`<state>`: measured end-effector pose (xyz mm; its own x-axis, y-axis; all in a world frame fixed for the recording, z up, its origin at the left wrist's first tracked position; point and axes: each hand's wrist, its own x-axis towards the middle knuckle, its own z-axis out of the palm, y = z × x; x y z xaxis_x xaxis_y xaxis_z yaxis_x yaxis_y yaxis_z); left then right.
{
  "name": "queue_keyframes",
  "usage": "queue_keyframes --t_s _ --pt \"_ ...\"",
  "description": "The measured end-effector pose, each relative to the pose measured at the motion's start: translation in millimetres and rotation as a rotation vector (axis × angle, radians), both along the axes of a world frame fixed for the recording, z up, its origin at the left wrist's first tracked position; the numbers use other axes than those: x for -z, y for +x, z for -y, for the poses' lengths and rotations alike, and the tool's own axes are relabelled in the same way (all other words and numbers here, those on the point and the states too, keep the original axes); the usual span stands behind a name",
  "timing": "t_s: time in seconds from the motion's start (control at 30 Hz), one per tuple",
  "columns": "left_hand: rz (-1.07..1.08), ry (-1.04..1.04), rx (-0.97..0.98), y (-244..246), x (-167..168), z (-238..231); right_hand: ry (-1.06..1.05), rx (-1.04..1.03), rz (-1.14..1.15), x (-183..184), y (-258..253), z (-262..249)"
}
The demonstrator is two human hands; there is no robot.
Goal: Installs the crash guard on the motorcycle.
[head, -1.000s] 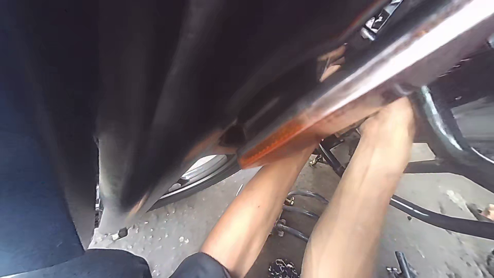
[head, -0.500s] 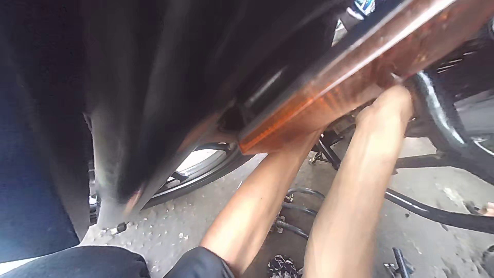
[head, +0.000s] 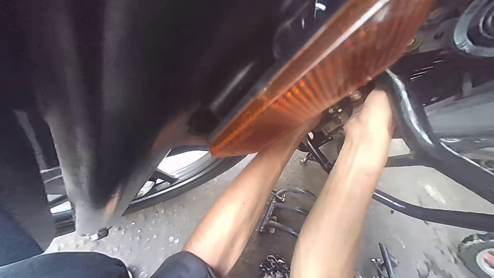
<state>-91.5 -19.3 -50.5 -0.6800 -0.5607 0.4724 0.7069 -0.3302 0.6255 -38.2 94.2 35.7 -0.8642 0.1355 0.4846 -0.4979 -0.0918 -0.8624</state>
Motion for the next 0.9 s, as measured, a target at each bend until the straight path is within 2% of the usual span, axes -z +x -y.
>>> queue_keyframes --t_s 0.07,0.17,0.33,0.47,0.67,0.9 --pt "0.002 0.052 0.007 0 -4 -2 0.021 -0.076 -0.042 -1 4 -4" --pt "-0.039 0.018 -0.07 -4 -10 -3 0.051 -0.117 -0.037 -3 9 -5" --pt "-0.06 -0.006 -0.09 -3 -8 -5 0.006 -0.009 0.076 1 21 0" --pt "-0.051 0.043 -0.07 -3 -9 -7 0.118 0.072 0.157 2 44 8" --pt "-0.056 0.02 -0.051 -5 -4 -7 -0.011 0.018 0.127 4 40 13" --pt "-0.027 0.043 -0.023 6 -1 -9 -0.042 -0.071 0.142 4 41 11"
